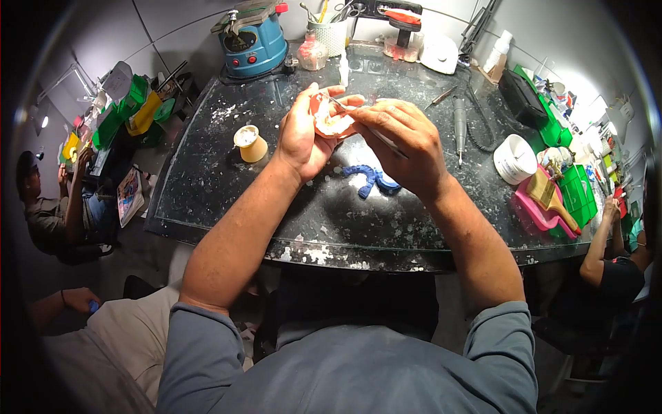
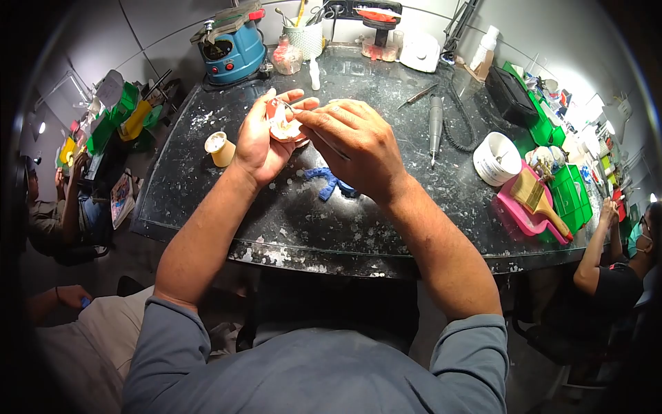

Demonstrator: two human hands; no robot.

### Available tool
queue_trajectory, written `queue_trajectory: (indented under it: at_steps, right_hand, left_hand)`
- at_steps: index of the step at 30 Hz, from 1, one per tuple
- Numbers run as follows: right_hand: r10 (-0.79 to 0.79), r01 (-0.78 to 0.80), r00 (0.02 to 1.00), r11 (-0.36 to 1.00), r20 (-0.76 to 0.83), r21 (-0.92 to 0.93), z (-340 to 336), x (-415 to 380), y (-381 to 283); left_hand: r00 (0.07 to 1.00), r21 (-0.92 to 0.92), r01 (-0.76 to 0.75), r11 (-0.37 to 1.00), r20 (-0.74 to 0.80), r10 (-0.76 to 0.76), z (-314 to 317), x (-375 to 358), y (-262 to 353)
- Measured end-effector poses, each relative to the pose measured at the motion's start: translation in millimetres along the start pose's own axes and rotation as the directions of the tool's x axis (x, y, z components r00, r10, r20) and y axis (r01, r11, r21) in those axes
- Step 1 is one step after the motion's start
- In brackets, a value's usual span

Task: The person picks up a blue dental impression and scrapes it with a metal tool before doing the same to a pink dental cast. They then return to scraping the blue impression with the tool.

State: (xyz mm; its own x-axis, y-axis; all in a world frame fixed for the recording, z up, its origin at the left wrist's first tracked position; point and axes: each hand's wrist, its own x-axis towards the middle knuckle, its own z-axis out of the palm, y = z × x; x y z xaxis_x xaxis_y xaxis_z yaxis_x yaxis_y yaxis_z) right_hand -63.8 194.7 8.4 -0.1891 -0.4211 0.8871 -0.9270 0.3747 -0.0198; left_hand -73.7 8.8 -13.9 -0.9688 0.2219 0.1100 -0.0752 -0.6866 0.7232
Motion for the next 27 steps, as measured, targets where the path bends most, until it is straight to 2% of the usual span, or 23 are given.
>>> queue_trajectory:
  at_steps: [13,16,17,19,21,23,25,26,27]
  right_hand:
    - [0.038,-0.036,0.999,0.994,-0.021,0.105,-4,0,0]
    - [0.031,-0.025,0.995,0.997,-0.091,0.073,-11,2,5]
    - [0.016,-0.009,0.990,0.999,-0.137,0.051,-13,4,7]
    - [0.065,-0.061,0.982,0.998,-0.175,0.025,-13,2,13]
    - [0.120,-0.117,0.970,0.993,-0.212,0.026,-12,-3,25]
    - [0.191,-0.193,0.965,0.981,-0.182,0.004,-18,-7,33]
    - [0.287,-0.289,0.941,0.957,-0.180,0.018,-19,-13,46]
    - [0.364,-0.365,0.918,0.931,-0.160,0.024,-21,-16,49]
    - [0.363,-0.363,0.916,0.931,-0.168,0.031,-19,-19,53]
  left_hand:
    - [1.000,0.000,0.016,1.000,0.009,-0.016,-1,1,-1]
    - [0.998,-0.171,0.001,0.985,-0.060,-0.012,6,-3,6]
    - [0.998,-0.171,-0.003,0.985,-0.061,-0.008,6,-3,8]
    - [0.999,-0.311,-0.033,0.950,-0.046,0.020,5,-3,11]
    - [0.999,-0.324,-0.034,0.946,-0.033,0.025,5,-3,13]
    - [0.996,-0.279,-0.075,0.957,-0.061,0.060,10,-6,19]
    - [0.997,-0.326,-0.083,0.942,-0.024,0.080,3,-6,25]
    - [0.994,-0.423,-0.081,0.903,0.037,0.107,-1,-5,29]
    - [0.986,-0.516,-0.069,0.854,0.095,0.137,-4,-5,35]
